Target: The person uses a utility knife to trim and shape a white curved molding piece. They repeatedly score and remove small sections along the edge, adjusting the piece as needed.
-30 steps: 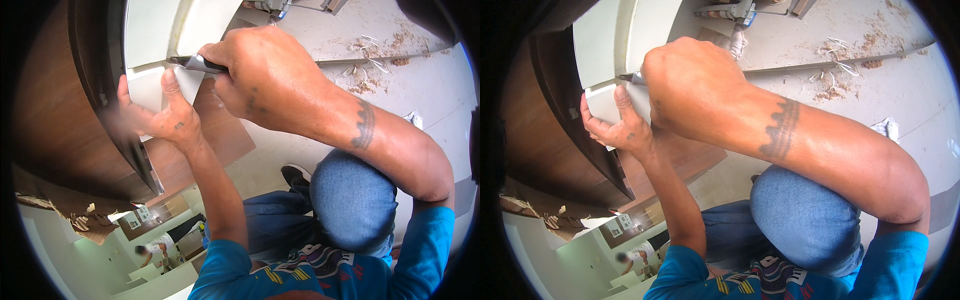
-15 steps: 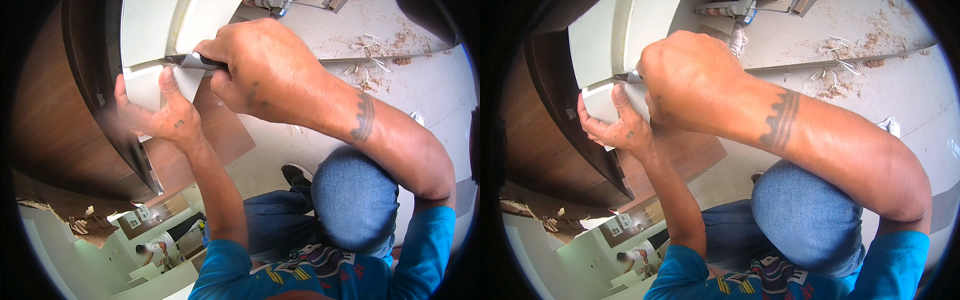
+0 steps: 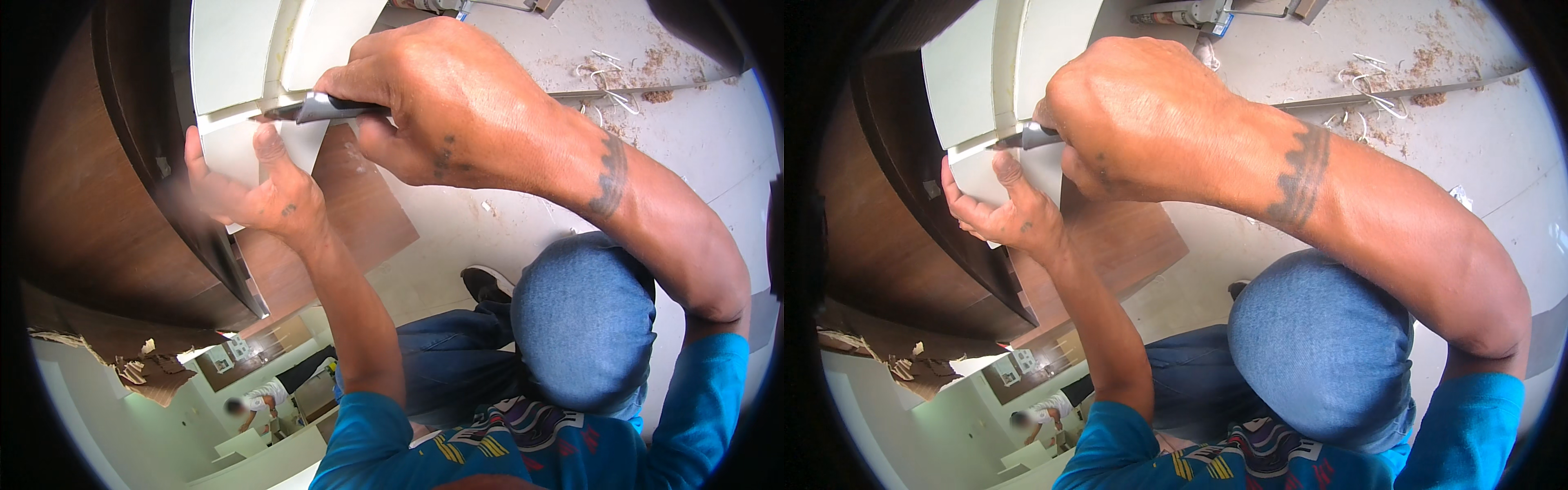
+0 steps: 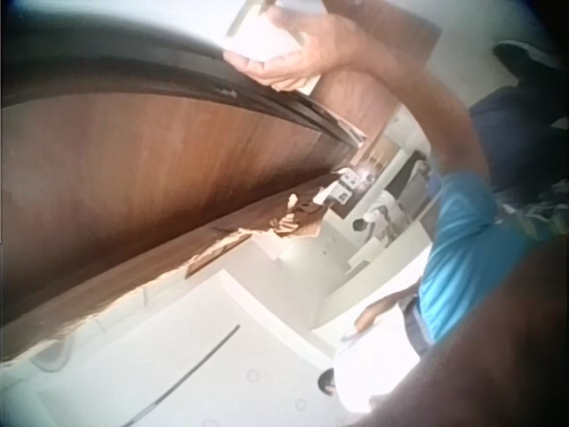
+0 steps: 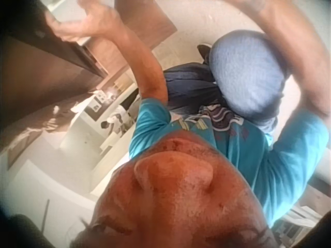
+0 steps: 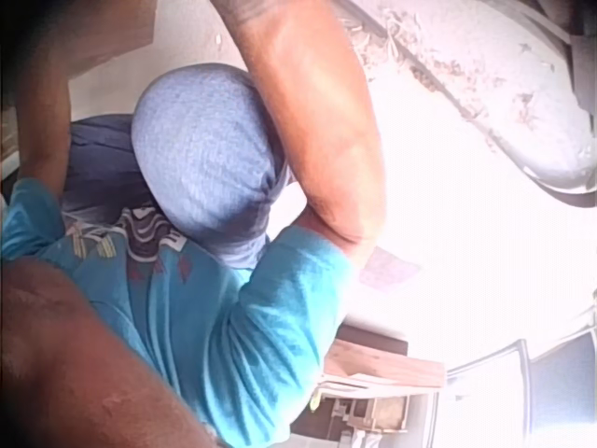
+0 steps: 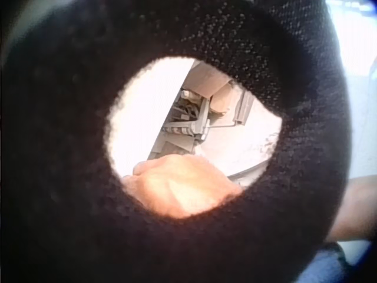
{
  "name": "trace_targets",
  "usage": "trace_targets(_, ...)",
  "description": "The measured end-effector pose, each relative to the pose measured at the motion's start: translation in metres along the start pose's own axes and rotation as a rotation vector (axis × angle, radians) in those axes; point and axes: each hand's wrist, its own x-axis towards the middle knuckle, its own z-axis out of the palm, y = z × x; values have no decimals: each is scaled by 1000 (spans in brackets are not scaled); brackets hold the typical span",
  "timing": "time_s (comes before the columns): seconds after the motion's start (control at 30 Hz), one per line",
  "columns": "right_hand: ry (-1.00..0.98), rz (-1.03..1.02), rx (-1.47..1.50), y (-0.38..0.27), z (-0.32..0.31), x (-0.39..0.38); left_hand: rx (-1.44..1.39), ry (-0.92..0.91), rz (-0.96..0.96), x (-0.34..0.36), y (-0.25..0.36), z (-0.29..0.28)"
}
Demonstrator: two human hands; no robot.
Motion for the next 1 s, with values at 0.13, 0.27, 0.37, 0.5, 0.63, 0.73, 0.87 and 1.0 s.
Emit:
trace_targets(0.13, -42, 83, -27, -2, 0, -2, -10, 4, 9, 1, 1, 3)
trace_targets(0.27, -11, 105, -97, -6, 5, -2, 23, 9, 24, 1, -2, 2)
trace_targets(0.37, 1, 107, -96, -12, 6, -2, 148, -3, 103, 4, -4, -1)
trace_targets(0.5, 5, 106, -68, -13, 9, 0, 216, -2, 153, 4, -6, -2)
trace_targets(0.63, -81, 161, -87, -12, 8, 1, 159, -1, 129, 4, -4, 1)
trace_targets(0.73, -11, 115, -86, -7, 13, 1, 134, 1, 125, 4, -3, 2)
trace_targets(0.87, -55, 113, -70, -1, 11, 1, 106, 14, 65, 2, -4, 3)
trace_targets(1.0, 16, 7, -29, 2, 4, 0, 57, 28, 8, 0, -4, 4)
